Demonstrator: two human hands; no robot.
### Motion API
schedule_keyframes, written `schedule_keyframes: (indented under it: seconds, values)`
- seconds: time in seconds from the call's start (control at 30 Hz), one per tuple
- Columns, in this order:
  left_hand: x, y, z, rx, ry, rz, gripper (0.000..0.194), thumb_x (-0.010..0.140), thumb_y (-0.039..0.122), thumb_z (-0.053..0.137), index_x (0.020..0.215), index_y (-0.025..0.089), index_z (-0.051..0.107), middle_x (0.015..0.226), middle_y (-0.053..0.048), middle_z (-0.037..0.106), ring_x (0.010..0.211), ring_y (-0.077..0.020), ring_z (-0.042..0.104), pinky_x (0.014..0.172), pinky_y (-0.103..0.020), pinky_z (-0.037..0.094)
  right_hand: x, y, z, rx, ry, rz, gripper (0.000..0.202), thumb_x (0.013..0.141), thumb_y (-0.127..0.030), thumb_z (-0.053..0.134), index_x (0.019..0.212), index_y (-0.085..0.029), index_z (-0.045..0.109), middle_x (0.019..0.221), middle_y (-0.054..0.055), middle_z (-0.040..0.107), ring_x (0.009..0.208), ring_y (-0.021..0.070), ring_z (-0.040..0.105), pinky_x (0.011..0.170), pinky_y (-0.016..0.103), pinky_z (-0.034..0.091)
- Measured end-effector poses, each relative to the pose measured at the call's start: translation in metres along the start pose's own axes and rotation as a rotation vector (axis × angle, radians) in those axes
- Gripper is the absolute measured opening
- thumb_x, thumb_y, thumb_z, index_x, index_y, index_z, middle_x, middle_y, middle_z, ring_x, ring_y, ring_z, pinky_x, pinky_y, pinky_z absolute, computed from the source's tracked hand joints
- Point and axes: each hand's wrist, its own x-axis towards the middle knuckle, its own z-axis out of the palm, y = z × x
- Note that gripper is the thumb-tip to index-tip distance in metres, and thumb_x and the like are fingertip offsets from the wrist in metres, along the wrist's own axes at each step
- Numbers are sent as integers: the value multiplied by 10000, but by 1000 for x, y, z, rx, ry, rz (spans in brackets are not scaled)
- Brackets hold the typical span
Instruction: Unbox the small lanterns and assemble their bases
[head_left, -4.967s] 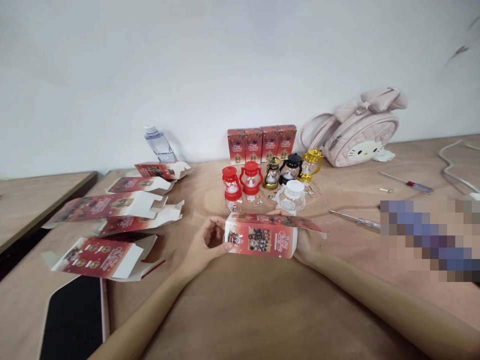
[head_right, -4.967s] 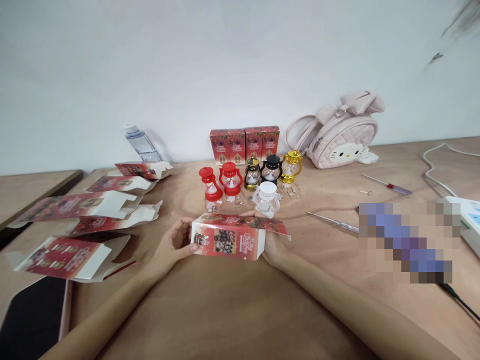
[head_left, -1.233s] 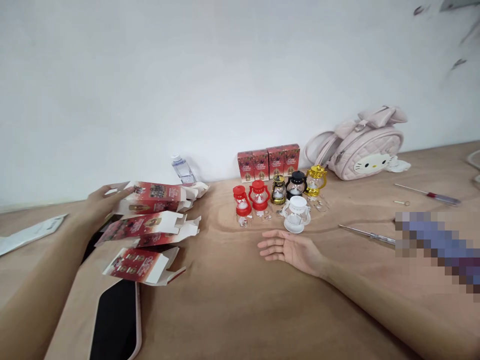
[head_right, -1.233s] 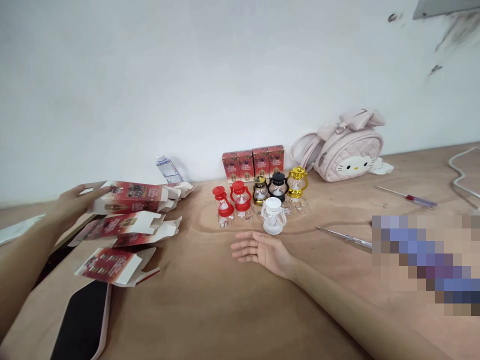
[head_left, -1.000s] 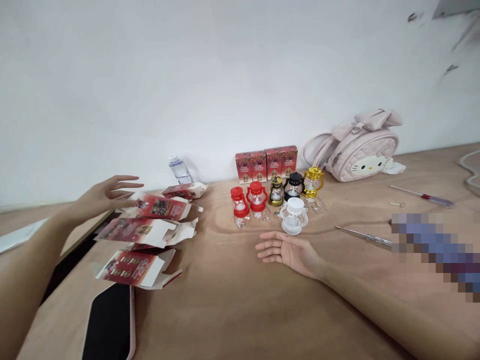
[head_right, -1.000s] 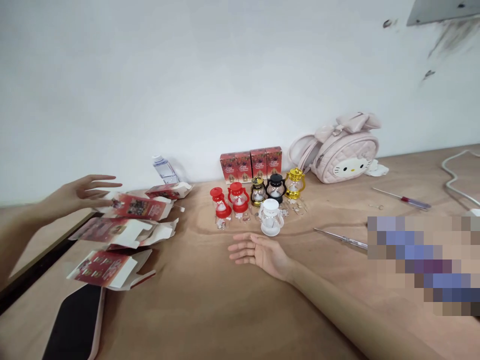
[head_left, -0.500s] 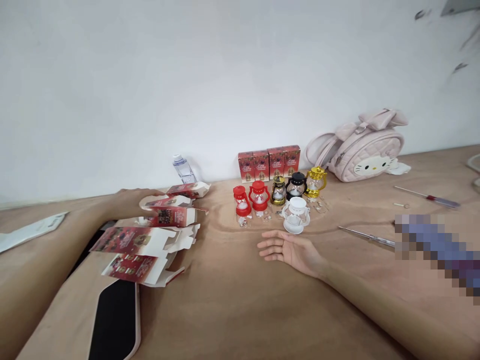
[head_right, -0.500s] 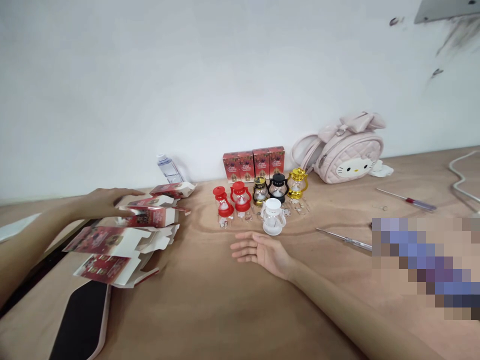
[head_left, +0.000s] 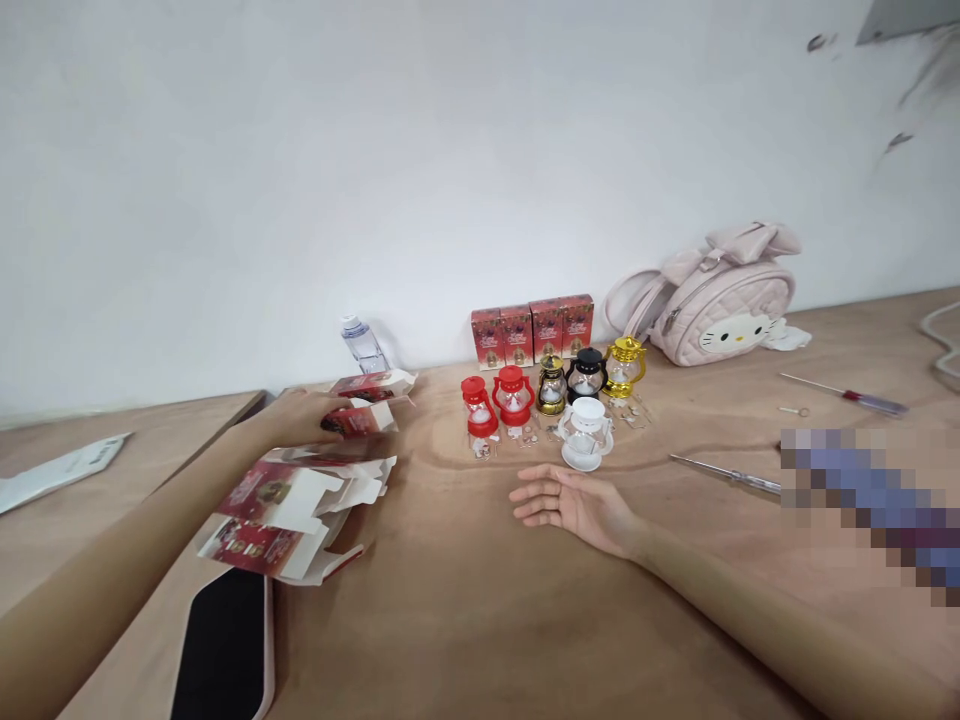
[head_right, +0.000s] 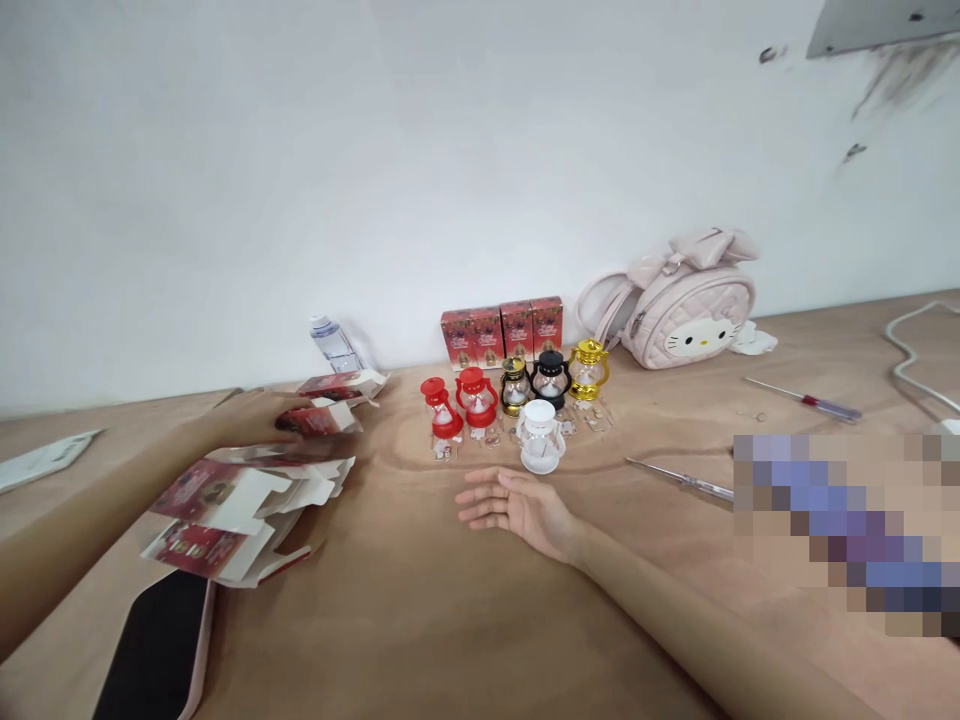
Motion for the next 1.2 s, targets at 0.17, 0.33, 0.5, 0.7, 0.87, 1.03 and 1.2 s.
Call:
schedule_keyframes:
  seconds: [0.17,0.33,0.5,0.7,0.87,1.03,1.2]
  values:
    - [-5,5,-16,200,100,33,338,870,306,370,1081,204,614,902,-111,684,827,-270,608,830,-421,361,0,0,-1,3,-3,10,365,860,-389,491,1105,-144,605,1082,138,657,986,235,619,912,412,417]
    - [-11,10,-28,317,209,44,415,930,246,236,1222,193,526,1121,-161,609,1093,-310,501,923,-482,281,0,1,-2,10,-9,-4,364,863,-378,484,1114,-144,606,1084,136,658,982,233,619,912,415,417]
    - [-13,0,-16,396,288,-10,431,935,224,254,1342,185,389,1353,-160,456,1226,-309,396,988,-490,231,0,0,-1,8,-7,0,352,858,-368,495,1101,-140,609,1082,140,658,974,233,621,906,418,420]
    - [-15,-20,11,288,53,-34,559,771,100,449,1321,188,414,1286,-139,537,1128,-287,517,906,-412,353,0,0,-1,1,-5,-1,352,856,-380,501,1096,-145,604,1072,138,659,973,234,621,918,425,410]
    - [-19,-32,5,194,-61,-57,553,703,181,513,1254,209,481,1223,-118,562,1075,-275,543,813,-348,409,0,1,-2,3,-15,-4,354,856,-380,493,1097,-145,605,1073,136,658,978,235,620,915,424,414]
    - [-13,-36,-6,162,-93,-74,604,627,351,643,1197,198,514,1092,-124,576,1005,-292,540,808,-354,398,0,1,-2,-7,-5,3,354,852,-392,498,1093,-155,605,1076,133,657,971,232,617,919,431,410]
    - [-8,-32,-6,105,-89,-117,587,629,403,660,1135,166,479,1006,-88,636,859,-230,596,696,-265,413,0,1,-1,-6,6,1,358,850,-393,504,1090,-147,605,1071,140,657,971,234,618,913,427,415]
